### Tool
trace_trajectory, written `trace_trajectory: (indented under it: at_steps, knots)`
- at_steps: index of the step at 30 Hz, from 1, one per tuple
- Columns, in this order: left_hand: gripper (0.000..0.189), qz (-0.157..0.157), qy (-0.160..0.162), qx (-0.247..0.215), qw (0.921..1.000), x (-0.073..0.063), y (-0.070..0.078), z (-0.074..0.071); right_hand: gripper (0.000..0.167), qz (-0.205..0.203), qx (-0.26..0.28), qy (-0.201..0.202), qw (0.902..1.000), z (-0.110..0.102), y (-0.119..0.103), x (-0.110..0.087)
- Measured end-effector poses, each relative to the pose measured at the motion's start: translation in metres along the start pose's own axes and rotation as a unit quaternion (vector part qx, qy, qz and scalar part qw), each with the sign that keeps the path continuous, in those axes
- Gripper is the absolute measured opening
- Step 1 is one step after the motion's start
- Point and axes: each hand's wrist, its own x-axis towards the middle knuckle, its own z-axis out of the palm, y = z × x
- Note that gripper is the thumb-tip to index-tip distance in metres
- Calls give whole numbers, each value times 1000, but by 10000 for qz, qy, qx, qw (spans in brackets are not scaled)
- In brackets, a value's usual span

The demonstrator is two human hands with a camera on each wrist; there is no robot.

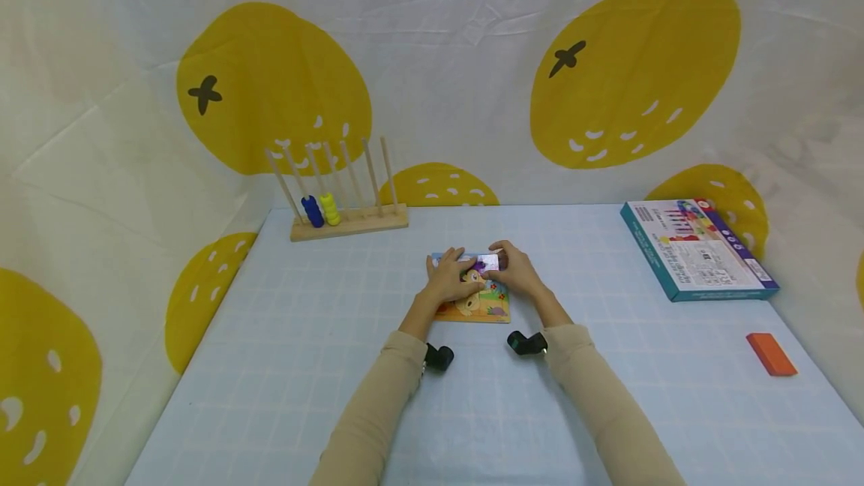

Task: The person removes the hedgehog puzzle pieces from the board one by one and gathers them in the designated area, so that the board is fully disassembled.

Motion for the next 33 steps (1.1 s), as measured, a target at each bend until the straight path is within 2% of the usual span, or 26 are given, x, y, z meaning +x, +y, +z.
trace_trajectory:
  at_steps: [3, 6, 10, 14, 19, 23, 27, 33]
  knots:
    - [64, -25, 15, -56, 10000, 0, 0, 0, 40, 16, 505, 342, 9981, 2, 5, -2]
    - [64, -62, 24, -76, 9999, 1, 0, 0, 30, 113, 1149, 602, 9915, 0, 9, -5]
    - [65, -83, 4, -101, 9999, 1, 1, 0, 28, 323, 1591, 717, 9841, -12, 16, -11]
    - [65, -52, 11, -171, 9998, -1, 0, 0, 38, 360, 1430, 811, 9857, -32, 27, -21]
    - [64, -7, 41, -228, 9997, -1, -1, 0, 48, 483, 1031, 1211, 9861, -69, 49, -39]
    - [65, -30, 9, -234, 9997, -2, -2, 0, 49, 960, 530, 1250, 9861, -99, 67, -57]
    - [65, -26, 8, -237, 9997, -1, -2, 0, 53, 1524, 241, 1153, 9813, -122, 82, -70]
    - [65, -18, 11, -181, 9998, 1, -3, 1, 54, 2019, 85, 1426, 9689, -139, 99, -75]
